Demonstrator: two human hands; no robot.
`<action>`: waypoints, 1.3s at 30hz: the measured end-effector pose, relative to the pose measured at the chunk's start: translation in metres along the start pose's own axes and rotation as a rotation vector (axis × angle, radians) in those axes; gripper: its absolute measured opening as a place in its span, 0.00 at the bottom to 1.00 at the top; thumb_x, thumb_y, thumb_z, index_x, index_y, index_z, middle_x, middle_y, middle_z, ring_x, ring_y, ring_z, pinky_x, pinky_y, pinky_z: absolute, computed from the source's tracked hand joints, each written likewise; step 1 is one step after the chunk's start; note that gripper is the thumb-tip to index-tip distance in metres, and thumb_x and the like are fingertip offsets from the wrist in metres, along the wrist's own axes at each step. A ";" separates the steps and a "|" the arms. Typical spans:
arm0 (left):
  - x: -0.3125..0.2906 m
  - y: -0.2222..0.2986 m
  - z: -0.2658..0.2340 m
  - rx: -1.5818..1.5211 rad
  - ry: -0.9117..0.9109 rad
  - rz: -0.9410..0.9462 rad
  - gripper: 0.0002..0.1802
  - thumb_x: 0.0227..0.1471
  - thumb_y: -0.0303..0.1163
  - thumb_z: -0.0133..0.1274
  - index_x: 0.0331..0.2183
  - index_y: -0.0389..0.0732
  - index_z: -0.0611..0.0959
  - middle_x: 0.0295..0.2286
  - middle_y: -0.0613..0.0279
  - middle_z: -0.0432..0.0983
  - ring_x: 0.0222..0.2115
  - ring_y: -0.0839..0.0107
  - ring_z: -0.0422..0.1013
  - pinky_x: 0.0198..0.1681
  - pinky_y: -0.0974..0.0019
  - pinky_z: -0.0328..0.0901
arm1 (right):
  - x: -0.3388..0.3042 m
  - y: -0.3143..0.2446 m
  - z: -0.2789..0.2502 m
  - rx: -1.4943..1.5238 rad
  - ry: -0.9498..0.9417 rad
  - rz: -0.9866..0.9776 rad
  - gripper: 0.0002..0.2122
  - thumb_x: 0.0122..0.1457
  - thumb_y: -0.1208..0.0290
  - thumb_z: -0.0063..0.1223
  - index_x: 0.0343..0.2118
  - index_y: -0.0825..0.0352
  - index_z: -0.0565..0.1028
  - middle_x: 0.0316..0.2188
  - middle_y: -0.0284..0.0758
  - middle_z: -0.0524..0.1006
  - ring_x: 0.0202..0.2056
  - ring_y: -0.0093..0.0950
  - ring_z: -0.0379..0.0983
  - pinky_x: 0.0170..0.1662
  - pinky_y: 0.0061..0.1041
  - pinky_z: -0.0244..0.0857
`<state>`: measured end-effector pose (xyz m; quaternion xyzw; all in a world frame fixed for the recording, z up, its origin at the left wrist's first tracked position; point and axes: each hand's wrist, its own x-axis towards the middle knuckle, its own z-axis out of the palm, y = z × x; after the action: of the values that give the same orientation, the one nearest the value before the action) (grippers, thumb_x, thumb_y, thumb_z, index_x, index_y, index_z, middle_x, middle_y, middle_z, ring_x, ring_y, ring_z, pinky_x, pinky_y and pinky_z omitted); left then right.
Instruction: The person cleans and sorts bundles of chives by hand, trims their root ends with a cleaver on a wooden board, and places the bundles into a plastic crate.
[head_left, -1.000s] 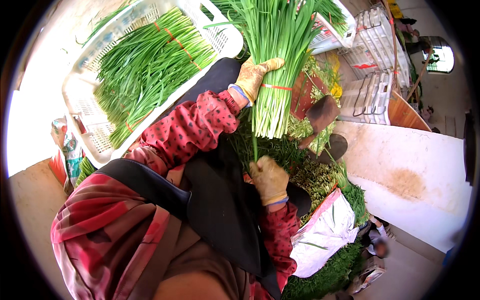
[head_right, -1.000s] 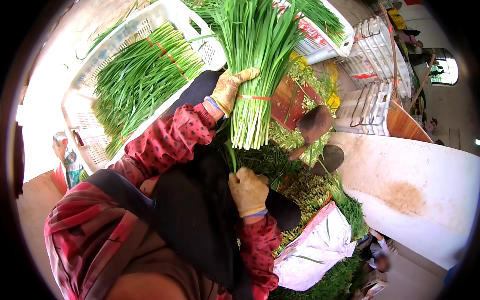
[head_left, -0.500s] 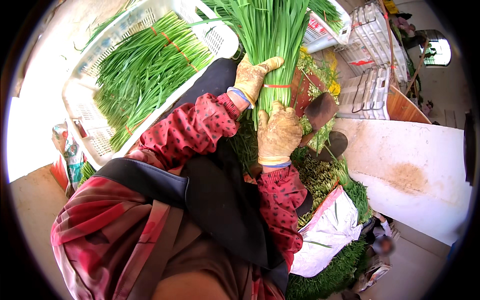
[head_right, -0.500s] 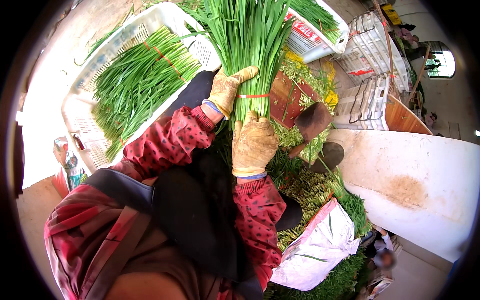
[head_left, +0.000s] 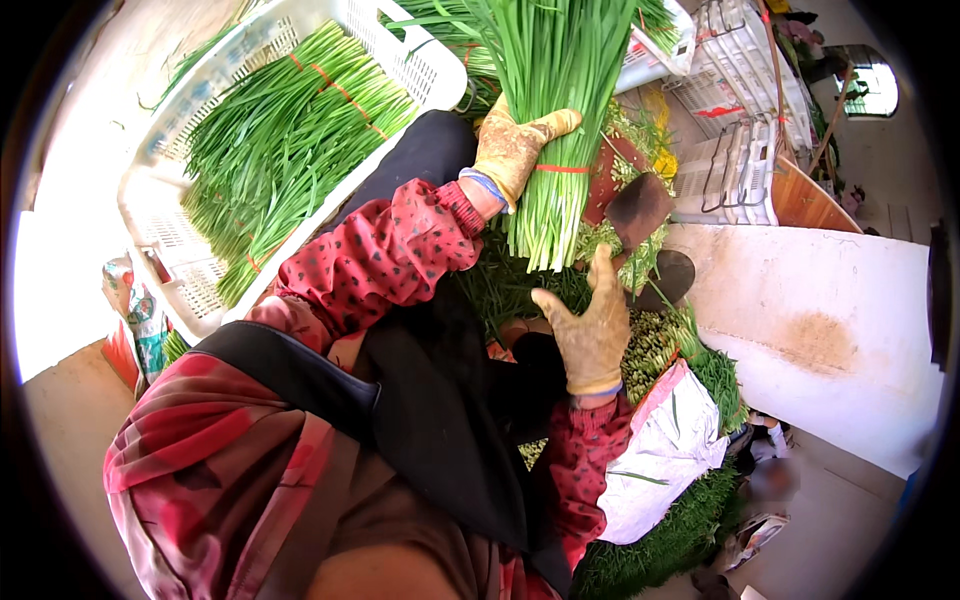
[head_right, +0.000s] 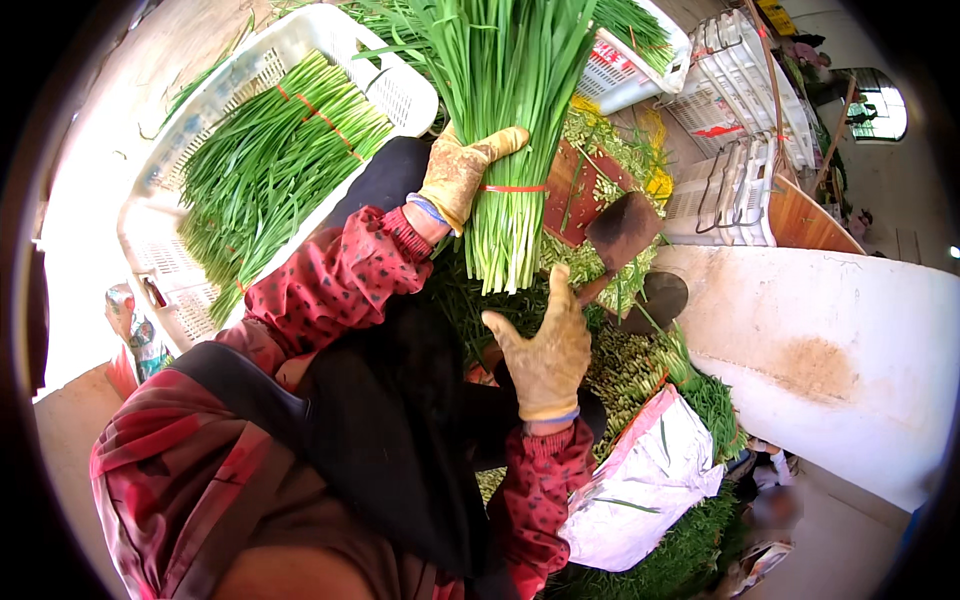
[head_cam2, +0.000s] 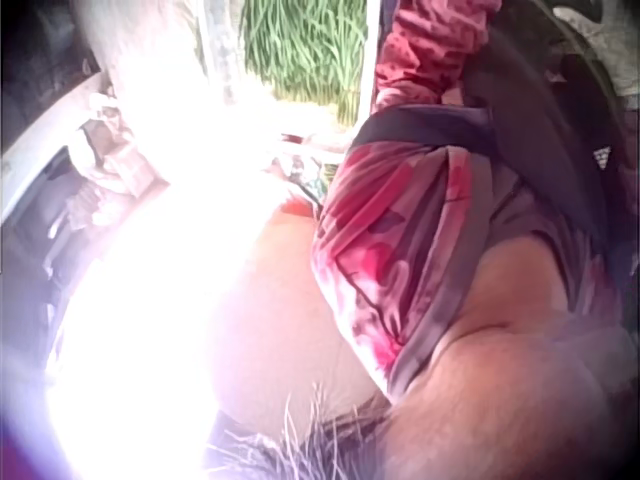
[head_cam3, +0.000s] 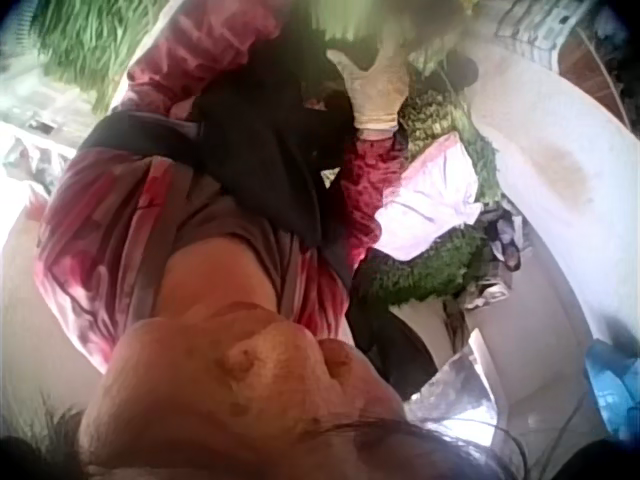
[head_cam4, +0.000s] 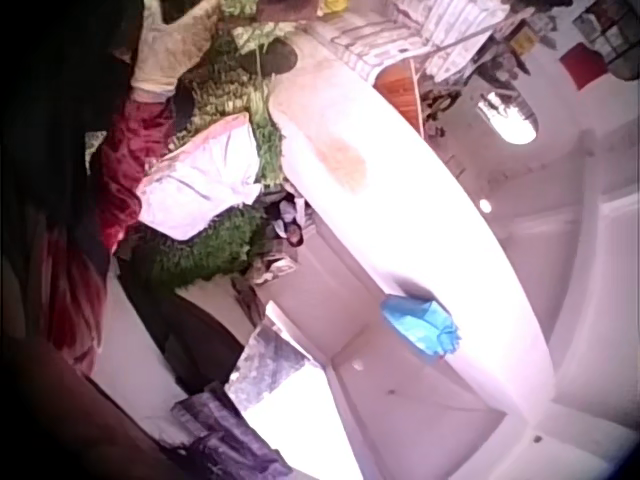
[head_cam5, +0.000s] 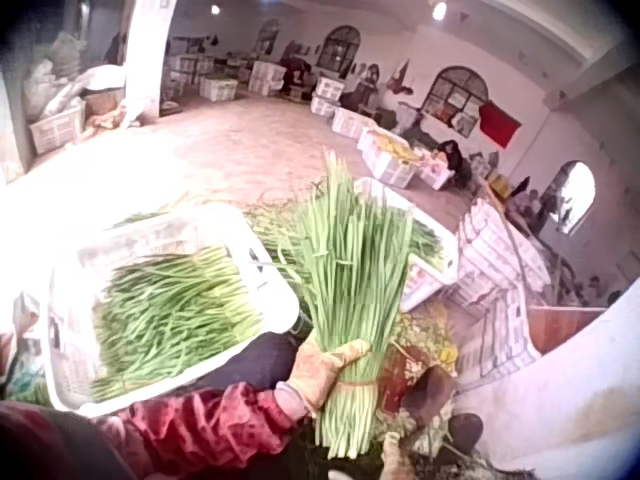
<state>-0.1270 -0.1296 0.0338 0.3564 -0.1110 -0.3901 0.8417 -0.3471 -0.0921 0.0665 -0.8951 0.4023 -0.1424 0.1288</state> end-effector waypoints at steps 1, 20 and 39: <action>-0.005 -0.003 0.007 0.052 -0.055 0.043 0.25 0.45 0.25 0.65 0.46 0.37 0.74 0.37 0.57 0.79 0.35 0.67 0.76 0.39 0.65 0.72 | 0.022 -0.005 -0.003 -0.056 0.118 -0.185 0.49 0.41 0.48 0.69 0.60 0.75 0.57 0.54 0.53 0.68 0.54 0.47 0.66 0.57 0.35 0.61; -0.023 -0.023 -0.006 -0.553 -0.532 -0.929 0.34 0.53 0.50 0.56 0.54 0.39 0.72 0.47 0.52 0.75 0.46 0.59 0.73 0.52 0.54 0.67 | 0.017 -0.006 0.001 1.317 0.085 0.312 0.34 0.53 0.72 0.63 0.62 0.73 0.59 0.46 0.33 0.74 0.43 0.22 0.70 0.48 0.21 0.64; -0.016 -0.049 -0.033 -0.317 -0.357 -0.674 0.25 0.48 0.38 0.61 0.47 0.37 0.77 0.39 0.52 0.79 0.36 0.58 0.77 0.43 0.54 0.73 | 0.010 -0.021 0.029 -0.086 0.371 -0.150 0.09 0.48 0.71 0.61 0.31 0.61 0.73 0.19 0.35 0.73 0.21 0.37 0.72 0.26 0.34 0.68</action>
<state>-0.1510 -0.1224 -0.0225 0.1654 -0.0708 -0.7120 0.6787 -0.3158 -0.0826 0.0487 -0.8857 0.3572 -0.2966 0.0034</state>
